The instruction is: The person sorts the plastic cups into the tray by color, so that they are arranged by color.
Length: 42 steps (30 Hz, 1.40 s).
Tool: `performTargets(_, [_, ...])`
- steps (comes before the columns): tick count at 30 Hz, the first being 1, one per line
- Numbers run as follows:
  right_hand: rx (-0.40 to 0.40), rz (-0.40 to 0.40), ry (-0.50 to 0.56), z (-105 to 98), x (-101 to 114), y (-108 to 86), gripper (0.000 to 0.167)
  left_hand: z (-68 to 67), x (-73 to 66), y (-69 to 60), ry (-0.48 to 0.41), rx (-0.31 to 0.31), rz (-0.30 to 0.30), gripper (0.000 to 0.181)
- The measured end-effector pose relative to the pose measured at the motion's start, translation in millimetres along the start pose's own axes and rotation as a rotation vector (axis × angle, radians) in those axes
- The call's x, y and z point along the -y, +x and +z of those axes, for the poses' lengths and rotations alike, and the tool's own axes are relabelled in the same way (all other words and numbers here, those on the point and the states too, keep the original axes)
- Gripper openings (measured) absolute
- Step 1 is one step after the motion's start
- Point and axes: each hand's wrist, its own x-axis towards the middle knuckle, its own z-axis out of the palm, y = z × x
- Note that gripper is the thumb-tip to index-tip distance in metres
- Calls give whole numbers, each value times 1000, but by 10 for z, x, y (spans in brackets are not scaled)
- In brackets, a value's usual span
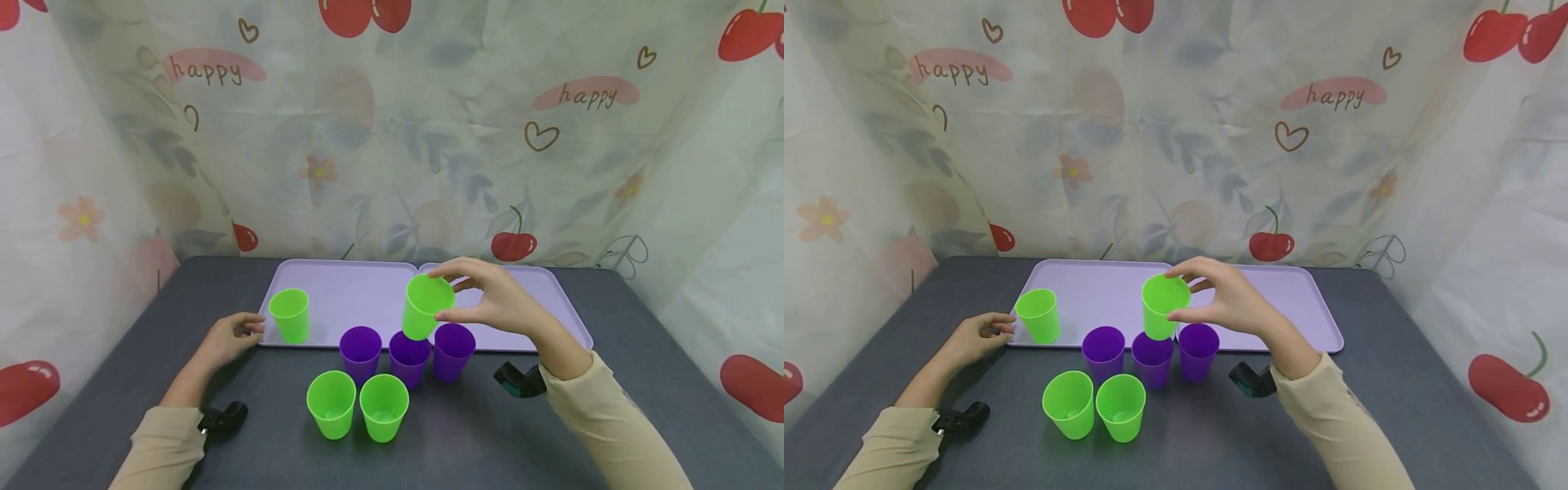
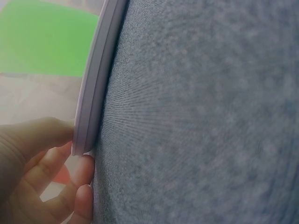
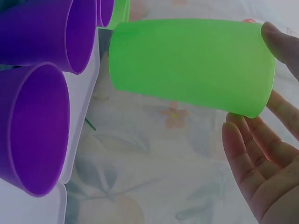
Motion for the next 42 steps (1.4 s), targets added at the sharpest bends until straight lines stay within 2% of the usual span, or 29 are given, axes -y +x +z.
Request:
performTargets(11, [18, 37, 39, 147, -26, 284, 49, -11, -12, -2, -1, -5, 10, 34])
performTargets(19, [49, 20, 43, 294, -25, 520, 49, -8, -8, -3, -2, -4, 9, 34])
performTargets(36, [169, 87, 72, 565, -69, 961, 48, -9, -19, -4, -2, -6, 13, 34])
performTargets(42, [218, 83, 59, 676, -76, 1085, 50, -15, -39, -22, 5, -4, 9, 34])
